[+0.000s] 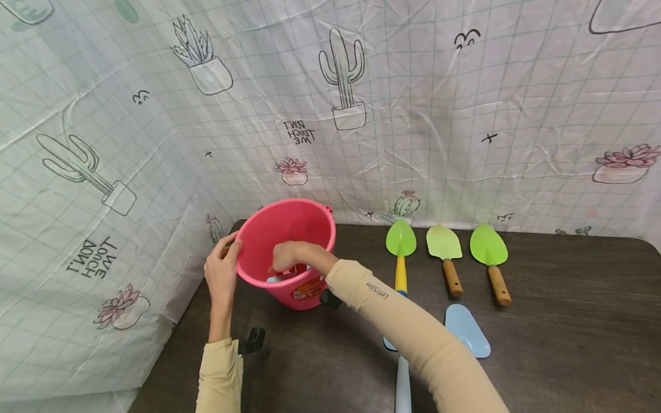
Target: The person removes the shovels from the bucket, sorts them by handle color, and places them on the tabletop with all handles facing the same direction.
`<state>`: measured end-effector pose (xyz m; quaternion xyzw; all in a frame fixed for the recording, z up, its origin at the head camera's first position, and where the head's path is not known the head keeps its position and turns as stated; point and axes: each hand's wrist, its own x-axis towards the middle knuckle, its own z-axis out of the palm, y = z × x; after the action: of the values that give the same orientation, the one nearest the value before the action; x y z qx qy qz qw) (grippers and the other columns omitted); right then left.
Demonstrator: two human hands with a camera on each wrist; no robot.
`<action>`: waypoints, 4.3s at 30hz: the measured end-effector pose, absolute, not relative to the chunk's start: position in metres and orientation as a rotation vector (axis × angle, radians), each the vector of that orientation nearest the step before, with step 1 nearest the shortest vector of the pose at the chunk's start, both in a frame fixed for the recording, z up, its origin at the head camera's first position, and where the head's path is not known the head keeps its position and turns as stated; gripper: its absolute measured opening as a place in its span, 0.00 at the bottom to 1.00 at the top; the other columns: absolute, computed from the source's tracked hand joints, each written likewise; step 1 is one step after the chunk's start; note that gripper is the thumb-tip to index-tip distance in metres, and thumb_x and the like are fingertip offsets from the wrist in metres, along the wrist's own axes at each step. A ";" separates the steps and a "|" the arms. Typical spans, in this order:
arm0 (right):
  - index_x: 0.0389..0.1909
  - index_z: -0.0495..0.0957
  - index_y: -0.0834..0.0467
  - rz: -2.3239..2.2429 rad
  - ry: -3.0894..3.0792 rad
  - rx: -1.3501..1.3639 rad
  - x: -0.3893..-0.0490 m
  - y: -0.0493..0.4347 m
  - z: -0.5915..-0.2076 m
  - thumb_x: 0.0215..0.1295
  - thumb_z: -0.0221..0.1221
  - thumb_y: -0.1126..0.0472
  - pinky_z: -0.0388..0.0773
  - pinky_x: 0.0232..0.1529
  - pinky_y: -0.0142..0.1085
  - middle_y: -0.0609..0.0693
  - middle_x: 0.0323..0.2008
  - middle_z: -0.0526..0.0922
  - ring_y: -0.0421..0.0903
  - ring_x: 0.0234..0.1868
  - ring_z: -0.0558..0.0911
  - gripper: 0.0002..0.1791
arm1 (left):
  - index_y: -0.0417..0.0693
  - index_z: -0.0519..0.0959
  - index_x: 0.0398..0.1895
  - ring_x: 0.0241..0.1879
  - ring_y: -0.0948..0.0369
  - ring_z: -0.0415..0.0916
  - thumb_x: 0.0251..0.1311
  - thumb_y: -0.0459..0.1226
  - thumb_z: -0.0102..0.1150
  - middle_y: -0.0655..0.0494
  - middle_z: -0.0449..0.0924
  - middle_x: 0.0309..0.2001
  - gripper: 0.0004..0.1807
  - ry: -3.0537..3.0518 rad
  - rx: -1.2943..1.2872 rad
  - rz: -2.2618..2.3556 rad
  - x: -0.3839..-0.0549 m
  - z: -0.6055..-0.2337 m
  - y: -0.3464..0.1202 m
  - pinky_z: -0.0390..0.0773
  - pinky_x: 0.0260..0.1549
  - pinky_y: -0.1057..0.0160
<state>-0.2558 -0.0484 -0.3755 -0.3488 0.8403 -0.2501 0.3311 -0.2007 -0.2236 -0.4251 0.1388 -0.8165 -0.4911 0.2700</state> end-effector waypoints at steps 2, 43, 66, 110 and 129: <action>0.22 0.76 0.65 -0.654 2.215 -0.881 -0.255 -0.049 -0.376 0.75 0.58 0.60 0.71 0.29 0.32 0.52 0.18 0.72 0.43 0.19 0.70 0.20 | 0.53 0.88 0.55 0.36 0.48 0.83 0.69 0.44 0.61 0.45 0.89 0.37 0.16 -2.201 0.371 -1.324 -0.201 -0.425 -0.223 0.71 0.42 0.53; 0.12 0.70 0.56 -0.979 2.261 -0.568 -0.267 -0.032 -0.375 0.52 0.68 0.70 0.69 0.23 0.29 0.45 0.12 0.65 0.40 0.15 0.66 0.18 | 0.53 0.88 0.55 0.33 0.50 0.82 0.69 0.45 0.62 0.45 0.88 0.35 0.16 -2.189 0.366 -1.323 -0.199 -0.429 -0.225 0.69 0.36 0.58; 0.12 0.74 0.61 -1.345 2.093 -0.363 -0.267 -0.016 -0.360 0.57 0.62 0.71 0.85 0.36 0.40 0.50 0.16 0.77 0.47 0.24 0.84 0.15 | 0.51 0.88 0.55 0.34 0.50 0.83 0.69 0.44 0.61 0.46 0.88 0.36 0.16 -2.190 0.346 -1.310 -0.199 -0.429 -0.225 0.71 0.34 0.59; 0.54 0.81 0.76 -1.730 1.842 -0.207 -0.271 0.030 -0.339 0.64 0.62 0.68 0.84 0.46 0.46 0.57 0.38 0.84 0.51 0.36 0.85 0.20 | 0.53 0.82 0.65 0.36 0.59 0.77 0.75 0.47 0.52 0.46 0.84 0.56 0.22 -2.332 0.395 -1.650 -0.197 -0.413 -0.227 0.74 0.32 0.66; 0.63 0.77 0.73 -1.765 1.808 -0.195 -0.267 0.040 -0.338 0.66 0.61 0.68 0.82 0.40 0.35 0.59 0.49 0.83 0.50 0.43 0.81 0.25 | 0.56 0.81 0.67 0.44 0.53 0.80 0.76 0.48 0.50 0.48 0.85 0.56 0.22 -2.374 0.397 -1.506 -0.197 -0.417 -0.226 0.75 0.37 0.61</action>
<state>-0.2674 0.0400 -0.3377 -0.0734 0.6809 -0.6646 0.2989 -0.1968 -0.2258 -0.4168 0.1381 -0.8265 -0.5244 0.1507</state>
